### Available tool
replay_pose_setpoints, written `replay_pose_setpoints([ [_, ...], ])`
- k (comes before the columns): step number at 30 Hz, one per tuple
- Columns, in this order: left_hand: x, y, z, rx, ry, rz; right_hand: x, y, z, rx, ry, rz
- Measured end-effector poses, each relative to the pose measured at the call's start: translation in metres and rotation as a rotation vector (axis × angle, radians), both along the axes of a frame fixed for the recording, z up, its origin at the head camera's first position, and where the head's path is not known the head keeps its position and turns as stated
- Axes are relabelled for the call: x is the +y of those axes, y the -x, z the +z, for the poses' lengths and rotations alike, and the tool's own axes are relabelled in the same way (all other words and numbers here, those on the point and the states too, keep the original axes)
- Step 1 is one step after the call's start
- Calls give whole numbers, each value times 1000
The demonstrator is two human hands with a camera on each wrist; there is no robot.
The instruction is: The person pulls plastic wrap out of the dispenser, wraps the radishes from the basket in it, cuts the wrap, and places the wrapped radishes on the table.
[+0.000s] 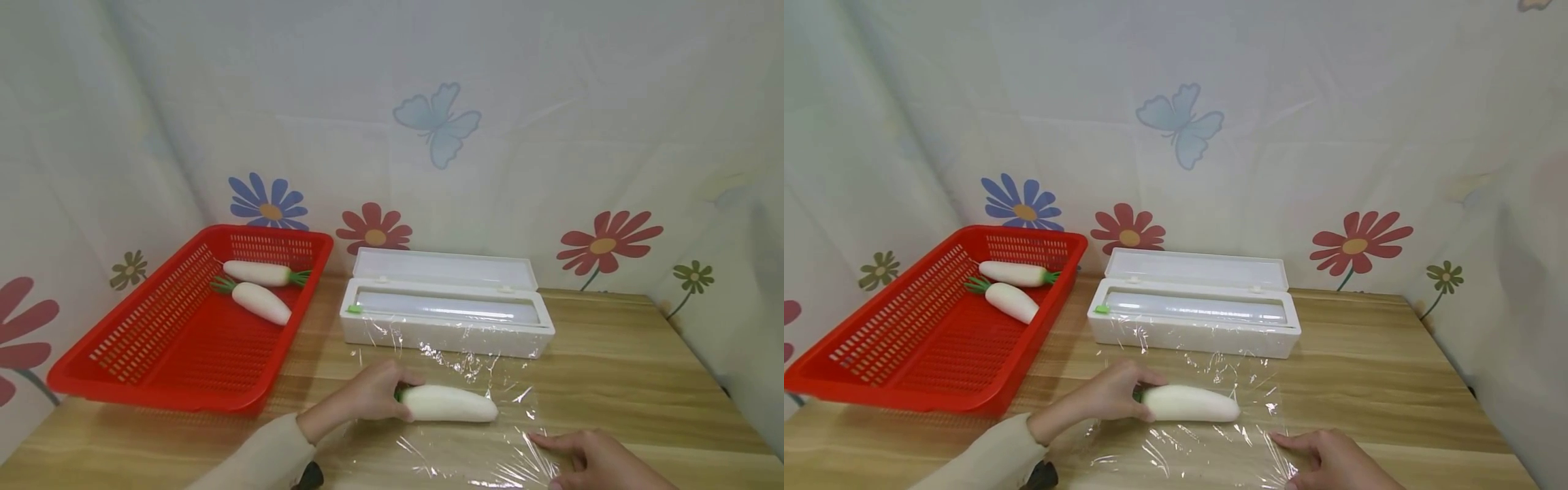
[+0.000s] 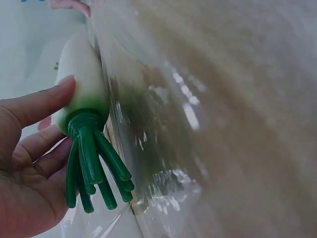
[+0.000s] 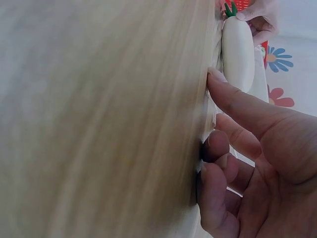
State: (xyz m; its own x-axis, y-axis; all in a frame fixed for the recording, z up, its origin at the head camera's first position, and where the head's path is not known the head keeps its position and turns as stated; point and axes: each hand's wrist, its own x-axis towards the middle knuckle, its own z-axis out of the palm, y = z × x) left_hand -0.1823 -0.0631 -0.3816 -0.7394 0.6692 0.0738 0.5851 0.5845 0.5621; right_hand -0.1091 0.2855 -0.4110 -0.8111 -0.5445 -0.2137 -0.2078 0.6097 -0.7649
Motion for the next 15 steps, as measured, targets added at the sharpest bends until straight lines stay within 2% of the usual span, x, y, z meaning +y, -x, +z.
replay_pose_setpoints([
  [10, 2, -1, 0, -8, 25, -10, -1, -1, 2, -45, -5, -37],
  [15, 1, -2, 0, -18, 33, 9, -2, -1, 2, -42, -2, -29],
])
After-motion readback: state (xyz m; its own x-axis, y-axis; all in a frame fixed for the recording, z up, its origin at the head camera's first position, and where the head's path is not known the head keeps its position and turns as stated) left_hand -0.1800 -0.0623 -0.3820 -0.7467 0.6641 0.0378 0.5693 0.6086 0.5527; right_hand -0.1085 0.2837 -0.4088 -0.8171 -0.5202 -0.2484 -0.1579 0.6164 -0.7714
